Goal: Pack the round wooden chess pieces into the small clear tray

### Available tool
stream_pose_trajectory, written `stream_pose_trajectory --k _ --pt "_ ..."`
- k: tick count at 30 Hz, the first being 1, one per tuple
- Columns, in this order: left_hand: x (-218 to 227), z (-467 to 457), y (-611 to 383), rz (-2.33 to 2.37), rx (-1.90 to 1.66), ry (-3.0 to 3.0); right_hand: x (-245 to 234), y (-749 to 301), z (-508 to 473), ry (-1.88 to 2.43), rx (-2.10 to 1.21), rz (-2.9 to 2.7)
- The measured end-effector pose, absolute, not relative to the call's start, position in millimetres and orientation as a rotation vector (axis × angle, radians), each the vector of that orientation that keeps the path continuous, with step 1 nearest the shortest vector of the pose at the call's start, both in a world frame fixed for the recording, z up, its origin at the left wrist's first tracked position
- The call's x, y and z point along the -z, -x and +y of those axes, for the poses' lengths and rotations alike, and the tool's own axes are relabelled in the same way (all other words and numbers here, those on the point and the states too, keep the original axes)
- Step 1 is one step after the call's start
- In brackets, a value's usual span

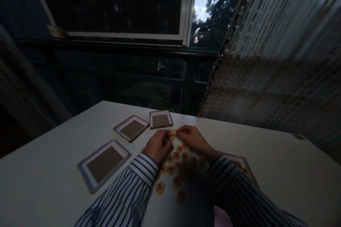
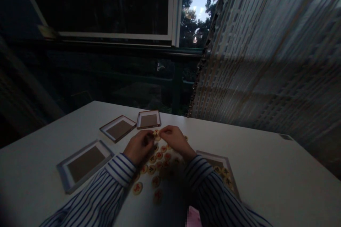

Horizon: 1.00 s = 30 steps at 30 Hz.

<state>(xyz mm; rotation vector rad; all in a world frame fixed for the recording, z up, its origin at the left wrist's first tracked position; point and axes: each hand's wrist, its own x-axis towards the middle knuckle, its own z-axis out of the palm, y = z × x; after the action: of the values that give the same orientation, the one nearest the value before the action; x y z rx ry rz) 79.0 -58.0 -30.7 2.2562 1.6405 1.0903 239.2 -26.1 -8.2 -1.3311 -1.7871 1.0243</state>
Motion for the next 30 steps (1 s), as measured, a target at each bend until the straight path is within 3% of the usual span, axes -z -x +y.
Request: stream_pose_trajectory --k 6,18,30 --pt "27.9 -59.4 -82.8 1.568 -1.173 -2.223 4.6 -238.0 -26.7 1.166 -1.268 -1.615" --pt "22.7 -61.1 -81.5 1.491 -1.233 -2.314 4.3 -235.6 -30.3 1.002 -1.411 -1.605" --pt "13.4 -59.8 -52.0 1.849 -1.206 -2.083 9.9 -242.8 -23.0 1.199 -1.059 -1.685"
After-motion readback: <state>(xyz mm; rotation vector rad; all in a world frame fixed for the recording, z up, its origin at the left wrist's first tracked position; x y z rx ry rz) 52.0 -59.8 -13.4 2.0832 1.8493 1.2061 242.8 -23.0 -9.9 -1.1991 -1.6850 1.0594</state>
